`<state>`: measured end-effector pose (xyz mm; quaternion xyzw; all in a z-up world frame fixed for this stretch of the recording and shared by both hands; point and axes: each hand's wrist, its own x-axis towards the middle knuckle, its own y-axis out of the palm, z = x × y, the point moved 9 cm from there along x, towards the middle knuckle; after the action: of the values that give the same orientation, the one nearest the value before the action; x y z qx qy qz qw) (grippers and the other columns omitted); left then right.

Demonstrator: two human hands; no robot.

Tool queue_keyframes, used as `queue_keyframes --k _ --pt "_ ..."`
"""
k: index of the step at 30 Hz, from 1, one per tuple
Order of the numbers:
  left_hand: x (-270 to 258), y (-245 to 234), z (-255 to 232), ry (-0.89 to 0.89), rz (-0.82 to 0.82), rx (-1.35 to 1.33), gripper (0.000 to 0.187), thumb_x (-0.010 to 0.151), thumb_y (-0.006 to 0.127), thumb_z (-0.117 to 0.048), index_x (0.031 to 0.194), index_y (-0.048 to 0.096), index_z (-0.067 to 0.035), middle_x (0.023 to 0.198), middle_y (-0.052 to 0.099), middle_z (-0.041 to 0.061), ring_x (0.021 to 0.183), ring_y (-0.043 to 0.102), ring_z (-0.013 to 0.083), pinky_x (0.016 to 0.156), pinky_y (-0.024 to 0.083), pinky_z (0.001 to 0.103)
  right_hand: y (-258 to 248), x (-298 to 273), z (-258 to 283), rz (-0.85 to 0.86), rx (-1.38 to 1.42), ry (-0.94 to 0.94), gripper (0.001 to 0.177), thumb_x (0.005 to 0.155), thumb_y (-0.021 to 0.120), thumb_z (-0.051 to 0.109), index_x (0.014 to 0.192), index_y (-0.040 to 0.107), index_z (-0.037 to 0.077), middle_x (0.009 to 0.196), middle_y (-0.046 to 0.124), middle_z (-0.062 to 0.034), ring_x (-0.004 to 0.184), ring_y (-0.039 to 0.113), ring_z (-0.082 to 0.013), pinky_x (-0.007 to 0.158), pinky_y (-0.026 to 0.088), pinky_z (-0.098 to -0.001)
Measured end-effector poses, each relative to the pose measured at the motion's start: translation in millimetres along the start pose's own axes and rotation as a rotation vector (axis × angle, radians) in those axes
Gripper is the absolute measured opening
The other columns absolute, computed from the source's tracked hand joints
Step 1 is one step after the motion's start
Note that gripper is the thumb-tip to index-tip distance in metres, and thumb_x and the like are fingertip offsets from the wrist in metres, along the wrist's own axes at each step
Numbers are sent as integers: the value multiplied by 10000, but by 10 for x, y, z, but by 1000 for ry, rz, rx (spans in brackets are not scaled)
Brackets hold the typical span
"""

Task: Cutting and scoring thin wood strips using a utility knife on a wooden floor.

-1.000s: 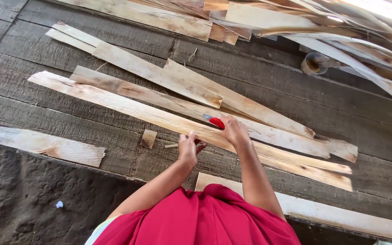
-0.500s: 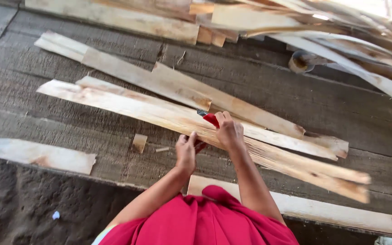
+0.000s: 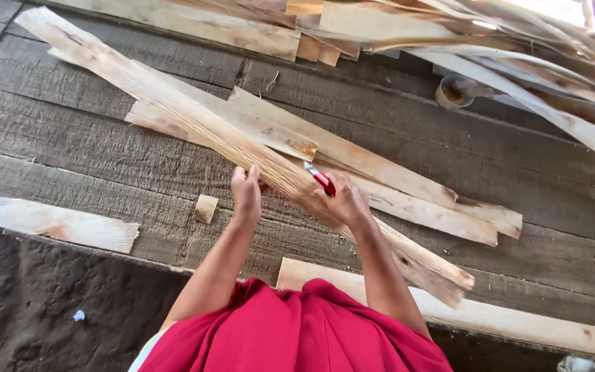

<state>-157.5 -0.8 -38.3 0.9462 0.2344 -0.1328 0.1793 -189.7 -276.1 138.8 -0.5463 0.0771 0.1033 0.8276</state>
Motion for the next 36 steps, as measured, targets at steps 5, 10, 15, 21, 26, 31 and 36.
queue_keyframes --k 5,10,15,21,26,31,36 --pt "386 -374 181 41 -68 -90 330 1082 568 -216 1337 502 -18 1246 574 266 1048 663 367 777 624 534 -478 -444 529 152 -10 -61 864 780 778 545 1513 407 278 1488 482 -58 1240 611 -426 1050 483 -629" --pt "131 -339 -234 53 -35 -149 383 1088 566 -212 1405 468 -22 1383 478 266 1168 556 332 862 578 612 -220 -317 413 123 -140 -17 1117 723 869 510 1603 266 181 1489 464 -90 1158 665 -422 985 520 -650" --pt "-423 217 -340 -95 253 -297 550 1007 717 -245 1462 461 -72 1413 482 242 1234 559 421 938 588 605 -266 -306 747 0 -57 -105 1059 796 842 434 1617 238 145 1409 495 -129 1119 675 -397 906 575 -611" --pt "-218 64 -678 66 170 -122 557 1023 708 -183 1495 419 -119 1376 505 246 1230 551 432 912 604 622 -160 -276 963 -136 -17 -216 959 891 761 358 1630 194 132 1637 254 -177 1015 701 -423 837 622 -522" --pt "-22 -172 -1013 149 128 -129 521 1034 680 -177 1473 410 -104 1372 473 208 1221 526 342 911 606 567 245 -107 705 -162 -77 -219 875 906 732 192 1618 232 101 1643 236 -187 964 726 -373 804 635 -475" --pt "331 -369 -866 182 130 -157 429 1054 664 -148 1422 450 -94 1334 511 234 1199 540 380 912 613 580 61 -134 919 -189 -112 -286 854 887 652 -35 1622 236 90 1624 246 -211 981 717 -347 820 636 -466" --pt "475 -557 -982 171 49 -202 496 1024 714 -149 1410 426 -33 1258 530 193 1105 580 294 866 652 537 -64 -116 922 -158 -74 -226 951 822 646 -87 1640 224 151 1698 110 -211 1065 688 -315 937 576 -448"
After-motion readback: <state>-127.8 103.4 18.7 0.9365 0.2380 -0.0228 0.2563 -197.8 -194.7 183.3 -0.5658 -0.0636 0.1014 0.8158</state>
